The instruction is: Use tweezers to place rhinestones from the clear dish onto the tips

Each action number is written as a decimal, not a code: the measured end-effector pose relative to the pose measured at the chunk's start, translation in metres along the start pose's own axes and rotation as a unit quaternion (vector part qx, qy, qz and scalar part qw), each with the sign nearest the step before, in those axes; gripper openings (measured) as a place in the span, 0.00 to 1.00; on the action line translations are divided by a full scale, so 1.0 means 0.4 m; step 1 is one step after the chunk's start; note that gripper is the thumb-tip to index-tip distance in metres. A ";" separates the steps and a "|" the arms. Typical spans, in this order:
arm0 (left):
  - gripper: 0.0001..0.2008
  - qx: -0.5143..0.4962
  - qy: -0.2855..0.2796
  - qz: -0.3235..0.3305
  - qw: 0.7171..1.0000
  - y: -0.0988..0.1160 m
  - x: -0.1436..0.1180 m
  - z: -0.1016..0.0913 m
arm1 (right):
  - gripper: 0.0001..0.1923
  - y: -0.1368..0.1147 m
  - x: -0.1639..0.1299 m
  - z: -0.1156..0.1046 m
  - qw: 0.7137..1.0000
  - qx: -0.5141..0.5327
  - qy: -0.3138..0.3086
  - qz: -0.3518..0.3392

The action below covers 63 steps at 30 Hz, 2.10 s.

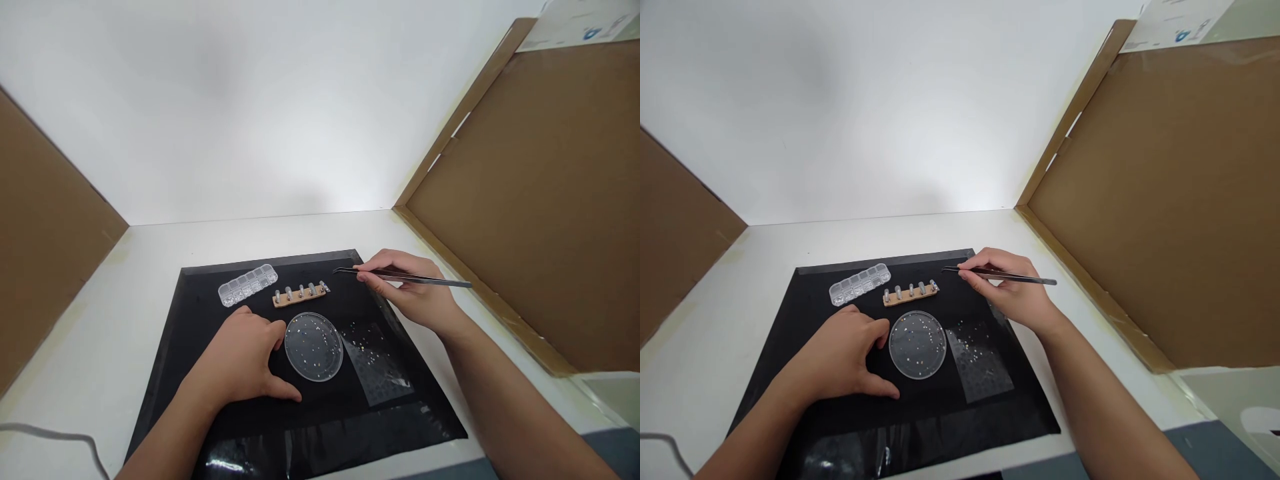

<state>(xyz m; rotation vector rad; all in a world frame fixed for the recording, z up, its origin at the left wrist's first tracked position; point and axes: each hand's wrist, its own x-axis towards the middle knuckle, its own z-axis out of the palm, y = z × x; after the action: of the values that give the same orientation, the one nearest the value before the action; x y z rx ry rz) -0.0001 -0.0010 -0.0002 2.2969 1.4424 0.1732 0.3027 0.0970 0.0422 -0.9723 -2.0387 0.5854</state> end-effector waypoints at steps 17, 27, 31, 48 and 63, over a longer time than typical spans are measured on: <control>0.32 0.004 0.003 0.004 1.000 0.001 0.004 -0.001 | 0.13 0.020 -0.006 0.020 0.988 -0.120 -0.062 -0.081; 0.32 0.000 0.006 0.004 1.000 0.002 0.003 -0.001 | 0.19 0.046 -0.016 0.022 0.965 -0.202 -0.132 -0.106; 0.33 0.004 0.005 0.004 1.000 0.001 0.003 0.000 | 0.18 0.043 -0.016 0.016 0.957 -0.232 -0.137 -0.104; 0.30 0.004 0.004 -0.003 1.000 0.009 0.000 -0.006 | 0.08 -0.021 -0.018 0.016 0.991 0.059 -0.055 -0.106; 0.30 0.018 -0.001 -0.004 1.000 0.009 0.001 -0.010 | 0.05 -0.033 -0.032 0.066 0.965 0.077 -0.228 -0.105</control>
<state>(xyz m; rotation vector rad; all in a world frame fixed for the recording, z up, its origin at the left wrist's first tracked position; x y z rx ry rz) 0.0019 -0.0011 0.0049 2.3195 1.4654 0.1439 0.2807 0.0770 0.0296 -0.5497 -2.4167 0.9000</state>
